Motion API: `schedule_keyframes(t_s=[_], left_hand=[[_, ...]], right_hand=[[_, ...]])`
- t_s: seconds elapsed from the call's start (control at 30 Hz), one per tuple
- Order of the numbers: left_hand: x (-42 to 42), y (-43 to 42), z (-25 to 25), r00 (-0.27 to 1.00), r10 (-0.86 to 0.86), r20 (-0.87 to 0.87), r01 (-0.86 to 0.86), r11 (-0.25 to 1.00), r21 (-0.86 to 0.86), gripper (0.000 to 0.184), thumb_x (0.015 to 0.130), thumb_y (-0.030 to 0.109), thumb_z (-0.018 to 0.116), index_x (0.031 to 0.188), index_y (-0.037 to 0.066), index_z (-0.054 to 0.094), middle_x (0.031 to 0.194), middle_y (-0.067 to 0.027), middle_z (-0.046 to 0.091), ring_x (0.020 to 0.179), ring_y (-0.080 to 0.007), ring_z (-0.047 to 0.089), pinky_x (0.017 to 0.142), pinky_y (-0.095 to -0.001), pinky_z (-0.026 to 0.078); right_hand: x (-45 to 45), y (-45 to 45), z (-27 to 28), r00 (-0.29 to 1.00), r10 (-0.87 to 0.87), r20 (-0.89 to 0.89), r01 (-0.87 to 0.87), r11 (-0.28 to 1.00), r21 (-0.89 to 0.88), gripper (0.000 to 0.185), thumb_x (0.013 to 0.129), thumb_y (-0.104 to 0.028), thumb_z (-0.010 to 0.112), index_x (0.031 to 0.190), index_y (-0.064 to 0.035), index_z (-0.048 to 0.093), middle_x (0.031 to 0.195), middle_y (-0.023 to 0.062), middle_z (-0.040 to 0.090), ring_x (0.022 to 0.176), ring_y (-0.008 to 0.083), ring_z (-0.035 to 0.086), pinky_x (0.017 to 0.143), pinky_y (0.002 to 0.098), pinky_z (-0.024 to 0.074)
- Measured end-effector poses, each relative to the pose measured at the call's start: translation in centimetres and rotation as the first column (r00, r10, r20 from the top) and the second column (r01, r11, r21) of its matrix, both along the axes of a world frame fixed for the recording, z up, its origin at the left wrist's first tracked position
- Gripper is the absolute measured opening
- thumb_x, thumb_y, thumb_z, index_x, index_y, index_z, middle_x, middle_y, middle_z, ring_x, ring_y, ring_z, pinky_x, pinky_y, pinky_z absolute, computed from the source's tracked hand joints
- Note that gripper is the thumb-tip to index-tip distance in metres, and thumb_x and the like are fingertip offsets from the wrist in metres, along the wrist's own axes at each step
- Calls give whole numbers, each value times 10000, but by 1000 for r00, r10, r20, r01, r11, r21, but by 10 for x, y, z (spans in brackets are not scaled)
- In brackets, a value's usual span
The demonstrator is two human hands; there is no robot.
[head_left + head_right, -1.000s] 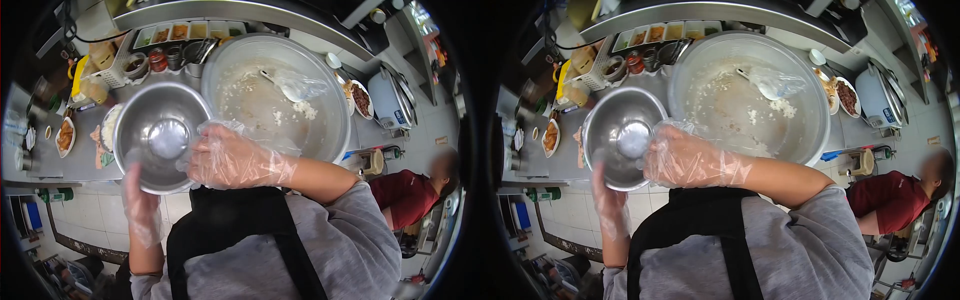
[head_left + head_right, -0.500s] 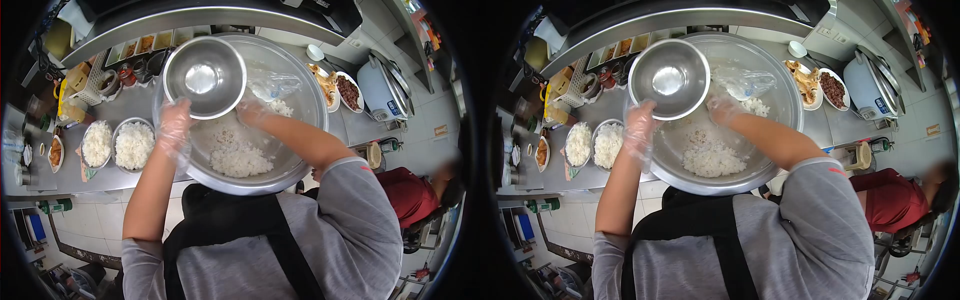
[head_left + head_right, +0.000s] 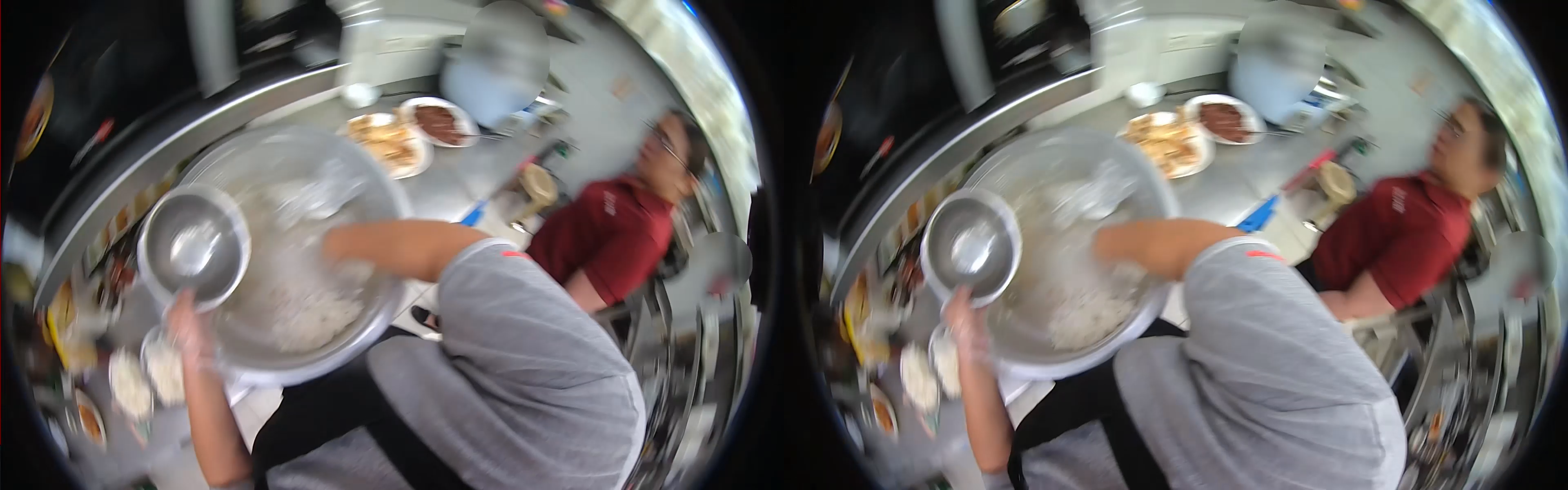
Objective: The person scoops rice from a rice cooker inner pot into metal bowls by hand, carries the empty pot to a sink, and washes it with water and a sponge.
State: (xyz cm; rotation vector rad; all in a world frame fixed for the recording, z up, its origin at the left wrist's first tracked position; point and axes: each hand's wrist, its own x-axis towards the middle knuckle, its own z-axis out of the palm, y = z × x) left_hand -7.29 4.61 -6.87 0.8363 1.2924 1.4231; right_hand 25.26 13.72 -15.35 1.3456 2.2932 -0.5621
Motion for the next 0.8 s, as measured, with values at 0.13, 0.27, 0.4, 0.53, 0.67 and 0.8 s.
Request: schedule_keyframes(t_s=[0.13, 0.27, 0.4, 0.53, 0.67, 0.8], left_hand=[[-8, 7, 3, 998, -52, 35, 50, 997, 61, 314, 827, 180, 582, 1039, -51, 563, 1074, -157, 557, 954, -234, 558, 803, -397, 484], [-67, 32, -36, 913, -295, -283, 343, 929, 140, 363, 781, 181, 620, 1061, -41, 561, 936, -174, 590, 820, -247, 591, 752, -382, 482], [-14, 5, 26, 195, 284, -939, 455, 822, 344, 187, 796, 51, 474, 896, -29, 610, 752, -168, 607, 656, -282, 568, 625, -347, 471], [-19, 11, 12, 395, 11, -919, 140, 987, 72, 189, 805, 66, 472, 888, -46, 601, 776, -159, 612, 707, -296, 575, 677, -354, 468], [-3, 10, 29, 980, -110, -166, 105, 994, -36, 235, 805, 119, 529, 946, -60, 585, 932, -168, 609, 905, -287, 577, 815, -373, 462], [-13, 10, 23, 942, -263, 210, 233, 960, 156, 322, 828, 130, 572, 1027, -122, 538, 1104, -186, 531, 1024, -260, 516, 909, -391, 446]], right_hand=[[-49, -47, 4, 996, -23, -90, 14, 995, -102, 265, 770, -227, 578, 977, -64, 608, 992, 145, 617, 899, 309, 597, 749, 417, 484], [-72, -57, 20, 977, -70, -202, 44, 990, -130, 305, 777, -261, 577, 1021, -78, 601, 1025, 136, 612, 927, 301, 589, 771, 418, 478], [-64, -67, 25, 952, -172, -253, 134, 978, -162, 346, 785, -296, 576, 1064, -92, 595, 1059, 128, 606, 955, 293, 580, 792, 418, 472], [-65, -76, 19, 939, -222, -263, 172, 964, -202, 388, 792, -331, 575, 1108, -106, 588, 1092, 119, 601, 983, 285, 572, 814, 419, 466], [-66, -70, 11, 937, -243, -252, 184, 954, -235, 429, 800, -366, 574, 1151, -120, 582, 1126, 110, 596, 1011, 277, 564, 836, 419, 460], [-43, -47, 11, 932, -298, -206, 247, 939, -237, 470, 807, -401, 574, 1195, -134, 575, 1160, 102, 591, 1039, 269, 556, 858, 419, 453]])
